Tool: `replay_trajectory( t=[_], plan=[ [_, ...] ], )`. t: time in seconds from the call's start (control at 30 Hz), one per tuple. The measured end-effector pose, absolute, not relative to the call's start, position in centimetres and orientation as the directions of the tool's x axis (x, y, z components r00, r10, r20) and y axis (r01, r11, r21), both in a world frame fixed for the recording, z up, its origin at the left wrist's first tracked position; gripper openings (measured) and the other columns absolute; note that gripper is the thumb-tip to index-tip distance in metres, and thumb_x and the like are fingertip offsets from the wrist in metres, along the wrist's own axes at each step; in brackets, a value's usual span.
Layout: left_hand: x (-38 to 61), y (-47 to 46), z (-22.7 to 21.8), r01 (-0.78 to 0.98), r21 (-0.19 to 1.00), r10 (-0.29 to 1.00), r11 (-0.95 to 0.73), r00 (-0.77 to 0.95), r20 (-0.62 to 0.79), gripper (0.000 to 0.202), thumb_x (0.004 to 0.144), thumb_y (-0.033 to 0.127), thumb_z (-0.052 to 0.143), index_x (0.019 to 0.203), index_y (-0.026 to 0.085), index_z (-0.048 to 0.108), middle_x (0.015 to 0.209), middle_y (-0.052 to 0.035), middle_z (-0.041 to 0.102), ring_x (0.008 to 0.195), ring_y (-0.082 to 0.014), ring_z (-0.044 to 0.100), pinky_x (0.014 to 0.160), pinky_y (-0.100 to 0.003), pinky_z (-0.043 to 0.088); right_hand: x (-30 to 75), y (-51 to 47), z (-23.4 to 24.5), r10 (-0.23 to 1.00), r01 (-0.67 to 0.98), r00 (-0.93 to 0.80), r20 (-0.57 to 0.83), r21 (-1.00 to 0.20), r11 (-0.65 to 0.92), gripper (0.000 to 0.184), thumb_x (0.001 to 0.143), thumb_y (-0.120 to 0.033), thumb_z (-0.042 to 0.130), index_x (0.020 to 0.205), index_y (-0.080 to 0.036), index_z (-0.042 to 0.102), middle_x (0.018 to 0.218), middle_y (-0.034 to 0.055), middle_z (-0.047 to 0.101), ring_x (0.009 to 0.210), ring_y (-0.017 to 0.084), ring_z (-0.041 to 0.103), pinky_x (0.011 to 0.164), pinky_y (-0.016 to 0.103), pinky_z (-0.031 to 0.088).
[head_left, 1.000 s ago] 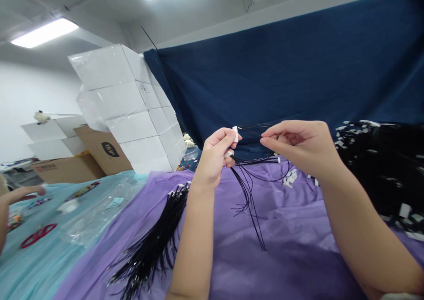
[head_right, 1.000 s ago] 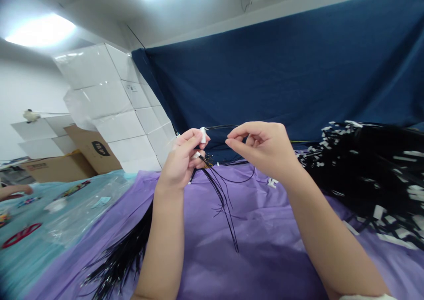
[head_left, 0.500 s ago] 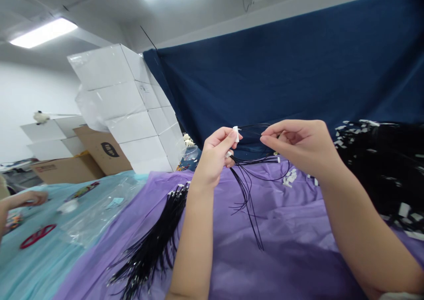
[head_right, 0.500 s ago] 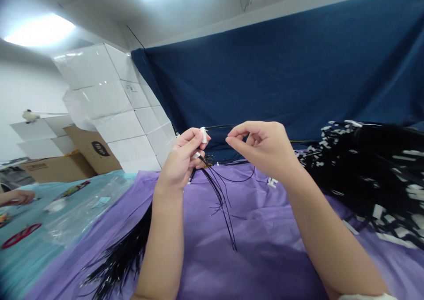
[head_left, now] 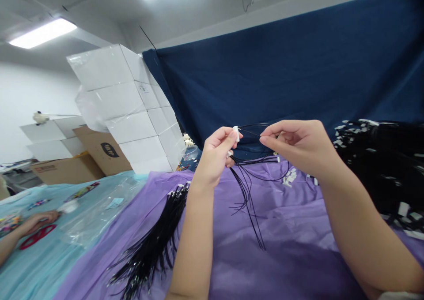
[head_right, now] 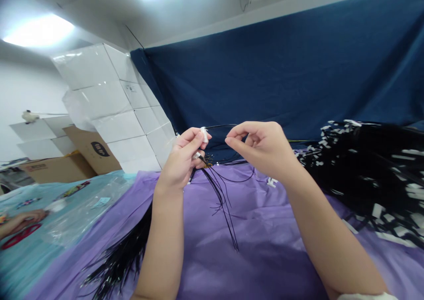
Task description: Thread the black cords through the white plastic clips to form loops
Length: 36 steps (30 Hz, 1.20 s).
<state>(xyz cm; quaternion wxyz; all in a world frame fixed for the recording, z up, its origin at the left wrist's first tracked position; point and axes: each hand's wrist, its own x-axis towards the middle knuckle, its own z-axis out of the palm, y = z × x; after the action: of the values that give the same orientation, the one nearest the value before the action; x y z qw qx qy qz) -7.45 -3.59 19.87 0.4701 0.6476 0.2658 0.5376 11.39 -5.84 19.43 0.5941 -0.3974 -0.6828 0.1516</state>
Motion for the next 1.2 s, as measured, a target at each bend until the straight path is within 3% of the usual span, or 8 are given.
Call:
replay_trajectory(
  t=[0.2, 0.47, 0.63, 0.73, 0.83, 0.93, 1.07, 1.2],
  plan=[
    [-7.3, -3.4, 19.6, -0.052, 0.869, 0.839, -0.492, 0.237, 0.489, 0.023, 0.086, 0.043, 0.061, 0.085, 0.02, 0.064, 0.077, 0.0016, 0.042, 0.052, -0.0039, 0.031, 0.039, -0.016, 0.021, 11.8, -5.9, 19.6, 0.779, 0.359, -0.031, 0.626, -0.721, 0.593, 0.018, 0.081, -0.035, 0.067, 0.076, -0.017, 0.069, 0.048, -0.0035, 0.043, 0.041, 0.006, 0.029, 0.038, 0.022, 0.018],
    [-7.5, -3.5, 19.5, 0.228, 0.715, 0.75, -0.661, 0.229, 0.62, 0.026, 0.09, 0.044, 0.055, 0.092, 0.02, 0.066, 0.078, 0.0007, 0.051, 0.059, -0.0073, 0.036, 0.048, -0.02, 0.03, 12.3, -6.0, 19.5, 0.803, 0.336, -0.044, 0.594, -0.748, 0.572, 0.021, 0.084, -0.038, 0.065, 0.078, -0.017, 0.067, 0.055, -0.0013, 0.046, 0.047, 0.007, 0.036, 0.042, 0.022, 0.021],
    [-7.3, -3.7, 19.6, 0.156, 0.781, 0.789, -0.604, 0.253, 0.56, 0.027, 0.089, 0.045, 0.056, 0.09, 0.02, 0.066, 0.078, 0.0011, 0.048, 0.057, -0.0062, 0.034, 0.045, -0.02, 0.026, 11.9, -6.0, 19.5, 0.773, 0.373, -0.041, 0.633, -0.708, 0.6, 0.019, 0.084, -0.035, 0.063, 0.077, -0.018, 0.064, 0.053, -0.0041, 0.044, 0.041, 0.005, 0.032, 0.038, 0.021, 0.02],
    [-7.2, -3.8, 19.7, 0.03, 0.866, 0.832, -0.5, 0.295, 0.47, 0.028, 0.087, 0.046, 0.059, 0.084, 0.019, 0.064, 0.076, 0.0018, 0.043, 0.053, -0.0045, 0.031, 0.041, -0.019, 0.021, 11.3, -5.6, 19.3, 0.641, 0.487, 0.014, 0.767, -0.565, 0.666, 0.01, 0.084, -0.028, 0.063, 0.082, -0.019, 0.063, 0.054, -0.0051, 0.047, 0.04, 0.006, 0.036, 0.04, 0.022, 0.029],
    [-7.1, -3.9, 19.9, -0.052, 0.907, 0.846, -0.419, 0.342, 0.41, 0.028, 0.085, 0.046, 0.062, 0.079, 0.018, 0.061, 0.073, 0.0027, 0.042, 0.049, -0.0034, 0.029, 0.04, -0.018, 0.018, 10.8, -5.1, 18.9, 0.396, 0.629, -0.038, 0.917, -0.286, 0.723, 0.005, 0.086, -0.024, 0.063, 0.084, -0.02, 0.064, 0.06, -0.0029, 0.053, 0.05, 0.009, 0.045, 0.051, 0.024, 0.039],
    [-7.2, -4.1, 20.0, -0.082, 0.923, 0.85, -0.377, 0.366, 0.379, 0.028, 0.084, 0.044, 0.064, 0.076, 0.017, 0.061, 0.07, 0.0034, 0.042, 0.048, -0.0033, 0.028, 0.04, -0.017, 0.02, 10.7, -4.7, 18.6, 0.222, 0.688, -0.125, 0.967, -0.076, 0.722, 0.008, 0.089, -0.023, 0.061, 0.083, -0.02, 0.064, 0.064, -0.001, 0.056, 0.058, 0.011, 0.05, 0.057, 0.026, 0.04],
    [-7.2, -4.2, 20.2, -0.105, 0.931, 0.843, -0.35, 0.397, 0.362, 0.029, 0.084, 0.044, 0.064, 0.074, 0.017, 0.059, 0.068, 0.0036, 0.042, 0.048, -0.0031, 0.028, 0.04, -0.017, 0.019, 10.7, -4.4, 18.3, 0.117, 0.673, -0.171, 0.978, 0.029, 0.739, 0.009, 0.089, -0.019, 0.06, 0.08, -0.019, 0.063, 0.067, -0.0004, 0.059, 0.058, 0.01, 0.051, 0.058, 0.024, 0.041],
    [-7.2, -4.2, 20.2, -0.092, 0.932, 0.838, -0.349, 0.414, 0.355, 0.028, 0.084, 0.043, 0.064, 0.075, 0.016, 0.06, 0.067, 0.0035, 0.041, 0.048, -0.0033, 0.027, 0.04, -0.017, 0.018, 10.7, -4.4, 18.1, 0.116, 0.685, -0.183, 0.976, 0.042, 0.728, 0.012, 0.09, -0.02, 0.059, 0.078, -0.019, 0.061, 0.07, 0.0004, 0.062, 0.058, 0.01, 0.051, 0.056, 0.024, 0.04]
  ],
)
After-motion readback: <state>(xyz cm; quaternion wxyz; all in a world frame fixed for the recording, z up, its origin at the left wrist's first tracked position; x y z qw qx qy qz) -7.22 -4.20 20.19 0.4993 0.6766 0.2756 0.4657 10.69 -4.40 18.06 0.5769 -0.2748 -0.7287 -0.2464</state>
